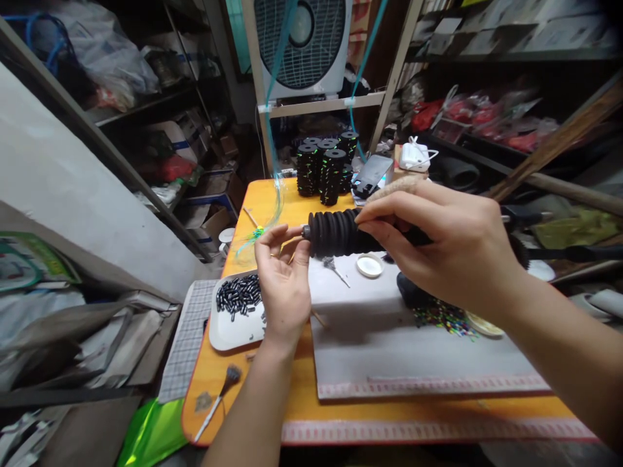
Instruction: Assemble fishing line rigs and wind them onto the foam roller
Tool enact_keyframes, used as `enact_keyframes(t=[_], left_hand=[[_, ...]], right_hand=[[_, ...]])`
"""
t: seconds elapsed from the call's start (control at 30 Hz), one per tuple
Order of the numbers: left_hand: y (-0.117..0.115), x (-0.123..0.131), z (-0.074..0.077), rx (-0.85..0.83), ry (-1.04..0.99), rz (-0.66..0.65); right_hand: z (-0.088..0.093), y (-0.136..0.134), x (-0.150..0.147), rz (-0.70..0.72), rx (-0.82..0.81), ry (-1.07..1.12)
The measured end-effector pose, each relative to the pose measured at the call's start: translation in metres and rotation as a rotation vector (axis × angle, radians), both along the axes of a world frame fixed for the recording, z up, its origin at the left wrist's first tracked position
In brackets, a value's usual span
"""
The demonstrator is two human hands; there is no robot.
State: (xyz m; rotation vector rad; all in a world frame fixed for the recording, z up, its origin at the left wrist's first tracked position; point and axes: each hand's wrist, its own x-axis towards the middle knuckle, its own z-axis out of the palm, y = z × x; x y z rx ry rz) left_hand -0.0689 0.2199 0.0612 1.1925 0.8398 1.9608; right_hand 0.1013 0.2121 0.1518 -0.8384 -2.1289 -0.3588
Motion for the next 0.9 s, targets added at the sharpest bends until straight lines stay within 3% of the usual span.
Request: enact_keyframes(t=[0.63,0.8,0.9], left_hand=[[0.002,0.0,-0.002,-0.001,0.015,0.003],[0.002,-0.001,-0.002,0.013,0.03,0.024],[0.001,-0.001,-0.002,0.007,0.018,0.01]], right_hand=[[-0.014,0.008,0.002,0.01,0.176,-0.13],[-0.011,-0.012,0.012,0.028,0.151,-0.103],[-0.033,-0.039,0.032,0.036,-0.058,-0.122]])
